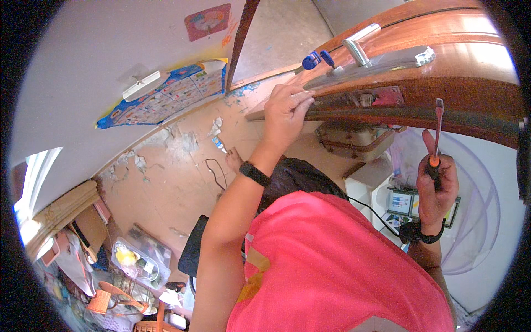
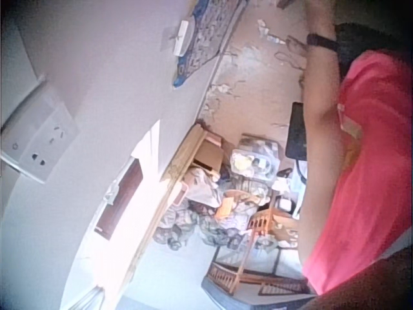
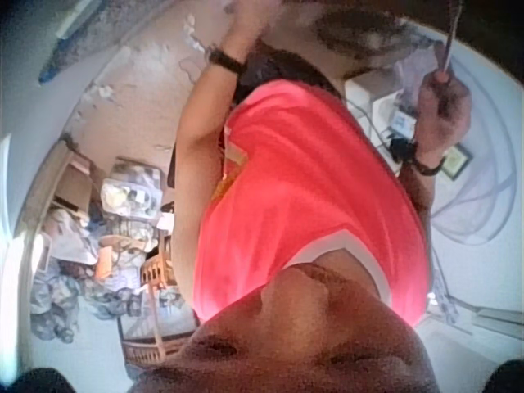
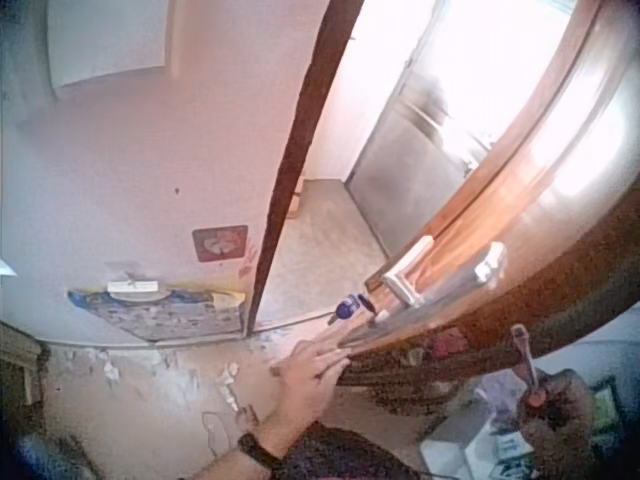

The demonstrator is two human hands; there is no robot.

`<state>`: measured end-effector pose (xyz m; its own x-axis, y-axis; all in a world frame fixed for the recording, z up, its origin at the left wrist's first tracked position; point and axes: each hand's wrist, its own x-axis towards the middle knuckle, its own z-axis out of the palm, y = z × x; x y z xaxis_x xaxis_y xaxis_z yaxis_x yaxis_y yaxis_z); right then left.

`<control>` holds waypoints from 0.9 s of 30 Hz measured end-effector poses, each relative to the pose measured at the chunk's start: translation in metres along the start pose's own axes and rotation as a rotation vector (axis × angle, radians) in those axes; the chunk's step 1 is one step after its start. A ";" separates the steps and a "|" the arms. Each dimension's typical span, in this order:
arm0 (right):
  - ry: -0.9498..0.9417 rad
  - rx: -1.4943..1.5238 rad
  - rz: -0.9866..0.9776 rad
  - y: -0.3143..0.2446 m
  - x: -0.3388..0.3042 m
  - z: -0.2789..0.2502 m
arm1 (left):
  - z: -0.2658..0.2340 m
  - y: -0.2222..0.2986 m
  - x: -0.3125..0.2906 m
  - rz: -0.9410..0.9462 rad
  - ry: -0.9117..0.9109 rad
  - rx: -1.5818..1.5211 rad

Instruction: The person uses a screwdriver to tighten screws on a door frame and a door handle mechanism.

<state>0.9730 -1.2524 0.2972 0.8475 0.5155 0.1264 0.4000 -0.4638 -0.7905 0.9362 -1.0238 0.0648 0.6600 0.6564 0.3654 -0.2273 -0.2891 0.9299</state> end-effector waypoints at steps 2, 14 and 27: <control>-0.002 0.000 0.039 0.000 0.001 -0.001 | 0.002 0.007 0.002 0.070 0.022 0.028; 0.040 0.131 0.059 0.008 -0.011 -0.003 | 0.009 0.024 0.002 0.409 0.026 0.173; 0.102 -0.049 0.100 0.004 -0.027 -0.006 | 0.010 0.042 -0.012 0.514 -0.104 0.237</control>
<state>0.9535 -1.2724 0.2945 0.9141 0.3903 0.1104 0.3260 -0.5451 -0.7723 0.9256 -1.0510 0.0990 0.5768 0.3221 0.7507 -0.3787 -0.7088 0.5951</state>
